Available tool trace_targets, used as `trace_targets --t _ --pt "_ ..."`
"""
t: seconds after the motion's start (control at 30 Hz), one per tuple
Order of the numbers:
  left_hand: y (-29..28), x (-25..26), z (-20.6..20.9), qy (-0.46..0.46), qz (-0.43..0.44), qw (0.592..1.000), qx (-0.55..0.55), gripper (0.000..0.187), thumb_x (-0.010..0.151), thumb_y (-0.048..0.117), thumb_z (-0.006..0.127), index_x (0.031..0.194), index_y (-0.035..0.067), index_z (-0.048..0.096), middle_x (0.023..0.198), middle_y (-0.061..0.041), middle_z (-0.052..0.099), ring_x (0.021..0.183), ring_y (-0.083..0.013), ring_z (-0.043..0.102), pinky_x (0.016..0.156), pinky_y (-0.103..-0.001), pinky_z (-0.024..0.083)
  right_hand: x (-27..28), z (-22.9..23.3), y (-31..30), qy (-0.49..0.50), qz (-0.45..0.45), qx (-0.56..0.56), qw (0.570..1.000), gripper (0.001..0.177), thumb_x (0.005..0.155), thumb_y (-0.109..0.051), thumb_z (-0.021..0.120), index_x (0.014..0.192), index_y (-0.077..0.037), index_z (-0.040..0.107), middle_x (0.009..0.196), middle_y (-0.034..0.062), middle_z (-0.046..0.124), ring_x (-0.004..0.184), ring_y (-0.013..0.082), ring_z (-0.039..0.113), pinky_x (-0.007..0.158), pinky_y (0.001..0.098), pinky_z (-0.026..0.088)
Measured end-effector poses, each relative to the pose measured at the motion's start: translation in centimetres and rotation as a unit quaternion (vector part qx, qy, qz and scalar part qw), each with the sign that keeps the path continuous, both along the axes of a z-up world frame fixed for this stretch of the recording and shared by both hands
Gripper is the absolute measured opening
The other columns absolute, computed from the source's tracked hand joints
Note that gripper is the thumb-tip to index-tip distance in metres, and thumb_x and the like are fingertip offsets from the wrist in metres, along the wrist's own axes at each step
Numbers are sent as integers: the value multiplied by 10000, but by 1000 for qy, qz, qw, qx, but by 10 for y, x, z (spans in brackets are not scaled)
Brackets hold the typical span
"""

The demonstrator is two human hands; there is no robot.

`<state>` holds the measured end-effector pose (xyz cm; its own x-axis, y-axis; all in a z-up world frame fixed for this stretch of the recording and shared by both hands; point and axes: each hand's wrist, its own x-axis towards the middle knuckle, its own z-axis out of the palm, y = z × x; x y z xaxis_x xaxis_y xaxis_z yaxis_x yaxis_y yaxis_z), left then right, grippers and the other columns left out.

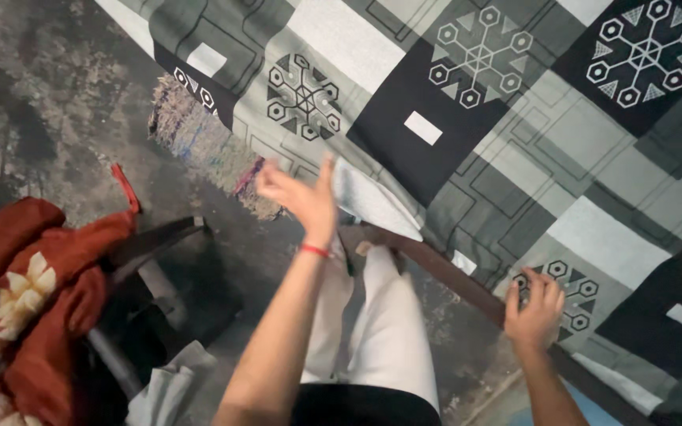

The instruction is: The person spreads a patterned bedsheet over a mattress on a wooden bed frame, pulling and adjusting the fabric to align it with the mattress edges. They smooth the sheet with their hands and tuck the edges along the sides and corners of the bed.

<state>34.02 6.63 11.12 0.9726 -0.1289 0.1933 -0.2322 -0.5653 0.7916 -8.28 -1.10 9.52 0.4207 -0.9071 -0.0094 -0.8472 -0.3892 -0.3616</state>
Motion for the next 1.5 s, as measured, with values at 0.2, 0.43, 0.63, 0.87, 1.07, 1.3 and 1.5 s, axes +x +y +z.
trace_targets --t 0.2,0.43,0.63,0.87,1.07,1.3,1.5 --pt "3 92 -67 255 94 941 -200 755 673 376 941 1170 -92 619 1131 -143 690 998 -221 643 922 -363 505 -3 -7 1 -9 21 -19 1000 364 1004 -216 661 1349 -102 632 1288 186 570 1236 412 543 1073 519 444" --pt "37 111 -95 189 121 970 -93 475 908 304 875 945 -89 612 870 -148 674 761 -175 543 713 -337 483 7 -1 6 5 -8 -34 999 258 1068 -207 661 1287 -76 628 1236 185 570 1199 396 541 1082 512 441" --pt "28 147 -78 165 72 961 -211 405 853 182 807 1112 -29 578 1006 -68 685 869 -146 640 793 -297 535 116 24 35 -64 -38 -30 997 333 1001 -210 730 1298 -71 674 1258 185 589 1233 375 529 1077 514 419" --pt "13 194 -86 343 27 909 -235 451 717 115 892 1082 -68 700 1043 -101 751 892 -191 711 811 -327 563 268 60 43 -183 83 5 980 443 889 -227 823 1274 -78 662 1323 120 581 1247 358 499 1066 497 418" --pt "7 201 -113 346 66 912 -210 449 742 164 815 1081 -111 707 1018 -169 760 863 -241 717 764 -369 563 285 70 31 -165 103 35 980 402 852 -249 835 1200 -107 693 1299 79 603 1261 337 506 1056 491 403" --pt "-7 193 -68 326 57 943 18 578 707 322 941 1012 -112 712 1030 -163 740 925 -213 713 853 -326 540 277 61 26 -130 121 36 984 315 826 -277 844 1088 -157 717 1292 13 628 1268 295 516 1042 487 383" --pt "-9 185 -44 352 40 920 -168 521 745 254 849 1041 -145 691 1041 -153 748 907 -223 709 814 -354 570 285 69 23 -121 143 31 982 459 737 -359 871 1109 -147 704 1327 45 592 1282 336 462 1055 535 336"
